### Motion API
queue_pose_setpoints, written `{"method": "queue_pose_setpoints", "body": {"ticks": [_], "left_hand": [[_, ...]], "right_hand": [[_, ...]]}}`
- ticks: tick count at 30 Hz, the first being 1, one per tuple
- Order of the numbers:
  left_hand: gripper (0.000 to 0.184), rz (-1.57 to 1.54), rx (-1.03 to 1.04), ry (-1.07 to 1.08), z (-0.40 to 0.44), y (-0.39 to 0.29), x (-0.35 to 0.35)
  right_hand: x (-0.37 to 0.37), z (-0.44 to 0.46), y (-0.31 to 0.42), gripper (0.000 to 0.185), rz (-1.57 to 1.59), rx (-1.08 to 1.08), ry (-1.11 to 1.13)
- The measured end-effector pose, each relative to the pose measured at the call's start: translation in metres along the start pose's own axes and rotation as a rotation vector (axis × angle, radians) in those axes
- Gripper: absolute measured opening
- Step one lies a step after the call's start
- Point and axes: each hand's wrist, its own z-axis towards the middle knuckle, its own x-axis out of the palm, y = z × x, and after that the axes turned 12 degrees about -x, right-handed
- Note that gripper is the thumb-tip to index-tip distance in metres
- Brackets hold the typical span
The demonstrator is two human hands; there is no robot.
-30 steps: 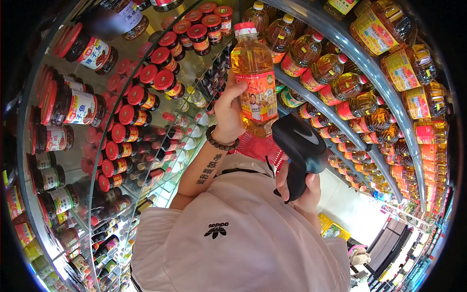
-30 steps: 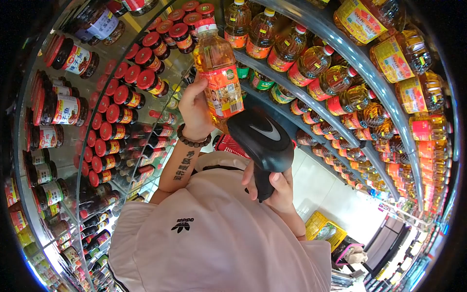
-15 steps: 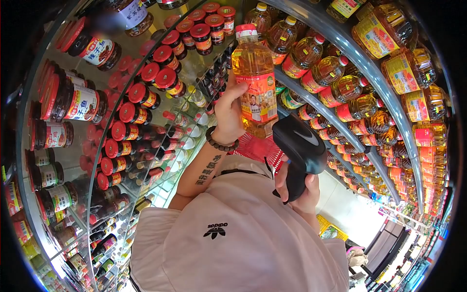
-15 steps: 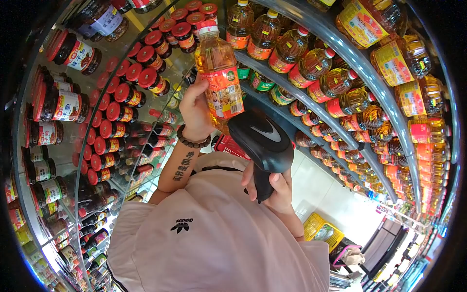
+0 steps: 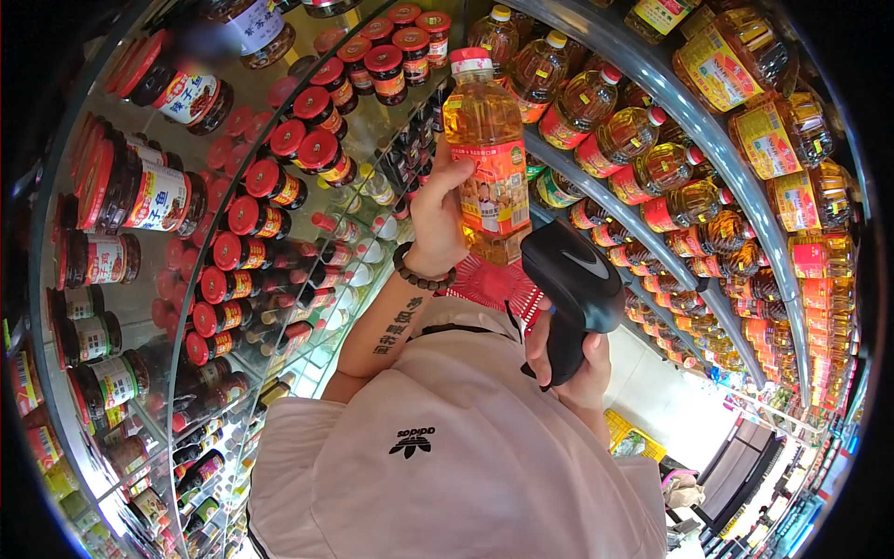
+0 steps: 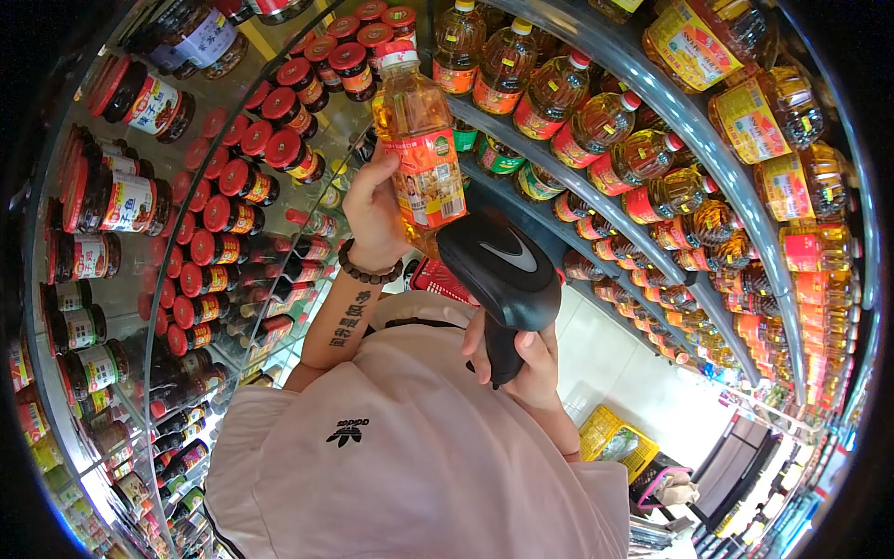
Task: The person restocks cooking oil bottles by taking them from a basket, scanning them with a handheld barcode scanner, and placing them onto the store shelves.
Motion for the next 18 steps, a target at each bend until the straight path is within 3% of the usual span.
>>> {"method": "queue_pose_setpoints", "body": {"ticks": [18], "left_hand": [[0.053,0.006,0.003,-0.022,-0.0075,-0.0024,0.0028]], "right_hand": [[0.0070,-0.0030,-0.0027,0.070,-0.003,0.005,-0.057]]}}
